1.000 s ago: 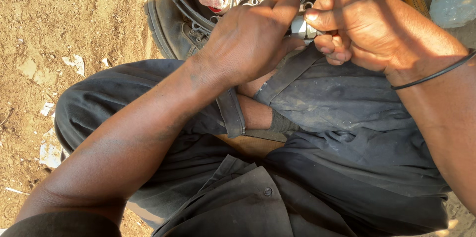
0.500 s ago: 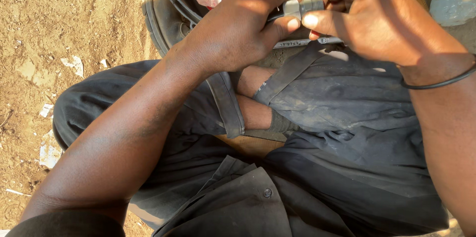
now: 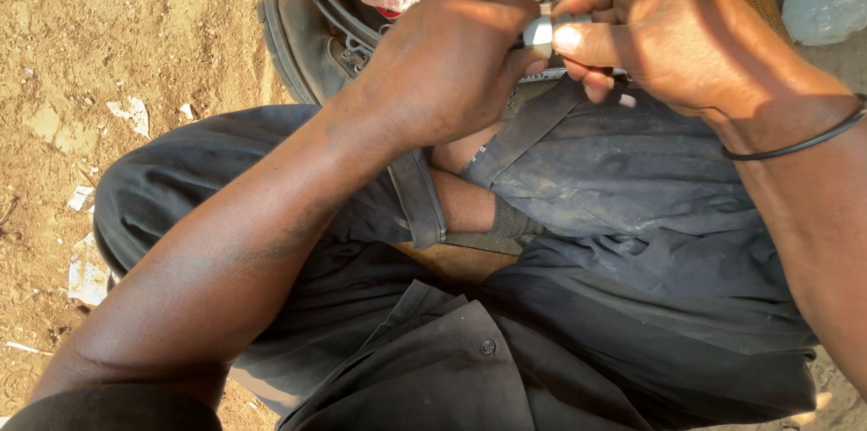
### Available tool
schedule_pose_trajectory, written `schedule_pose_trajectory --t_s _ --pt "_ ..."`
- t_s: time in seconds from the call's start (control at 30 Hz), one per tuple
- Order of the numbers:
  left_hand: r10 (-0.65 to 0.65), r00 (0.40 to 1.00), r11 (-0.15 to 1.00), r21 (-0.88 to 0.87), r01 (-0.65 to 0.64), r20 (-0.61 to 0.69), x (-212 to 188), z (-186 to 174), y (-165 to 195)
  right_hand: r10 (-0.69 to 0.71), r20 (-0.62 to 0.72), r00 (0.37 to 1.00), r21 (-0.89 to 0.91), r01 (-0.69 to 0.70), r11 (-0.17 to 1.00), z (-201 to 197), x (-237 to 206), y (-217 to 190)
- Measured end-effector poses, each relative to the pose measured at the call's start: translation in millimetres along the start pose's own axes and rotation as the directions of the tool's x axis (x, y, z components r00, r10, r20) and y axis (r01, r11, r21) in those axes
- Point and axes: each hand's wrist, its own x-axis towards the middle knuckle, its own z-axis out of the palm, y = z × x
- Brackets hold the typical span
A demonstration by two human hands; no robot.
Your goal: The person sits on the ground and assembles a plumbing connection by hand-tightening a brass fitting onto a black pipe. They then use a wrench to tighten the connection further.
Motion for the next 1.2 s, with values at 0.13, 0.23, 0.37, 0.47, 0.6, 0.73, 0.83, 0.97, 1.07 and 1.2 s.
schedule_pose_trajectory --t_s 0.13,0.23,0.37,0.47,0.6,0.73,0.83,0.97,1.07,1.2 --pt "-0.042 0.998 0.998 0.054 0.04 0.052 2 5 3 0.094 0.053 0.994 0.184 -0.102 0.978 -1 3 1" --pt "-0.019 1.0 0.993 0.116 0.016 0.021 2 7 3 0.135 0.071 0.988 0.243 -0.149 0.959 4 4 1" --pt "0.136 0.985 0.99 -0.029 -0.14 -0.108 6 -1 -5 0.079 0.025 0.997 0.167 -0.082 0.983 1 2 0" --pt "-0.267 0.881 0.747 -0.494 0.445 0.39 10 -10 -12 -0.013 0.024 1.0 0.146 0.009 0.989 -8 2 0" --pt "-0.201 0.865 0.706 -0.544 0.454 0.46 11 -18 -16 -0.2 0.066 0.978 -0.019 0.202 0.979 -10 3 0" --pt "-0.122 0.898 0.704 -0.601 0.378 0.422 12 -20 -19 -0.114 0.022 0.993 -0.023 0.115 0.993 -8 4 2" --pt "-0.174 0.909 0.699 -0.603 0.384 0.378 9 -16 -20 -0.101 0.033 0.994 0.028 0.1 0.995 -11 4 5" --pt "-0.13 0.976 0.837 -0.509 0.202 0.174 6 1 -13 -0.035 0.06 0.998 0.078 0.03 0.997 -11 5 10" --pt "-0.1 0.988 0.85 -0.506 0.145 0.115 7 9 -11 0.001 0.07 0.998 0.132 -0.011 0.991 -8 6 10" --pt "-0.209 0.959 0.796 -0.536 0.28 0.191 10 6 -16 -0.057 0.109 0.992 0.022 0.054 0.998 -11 12 14"
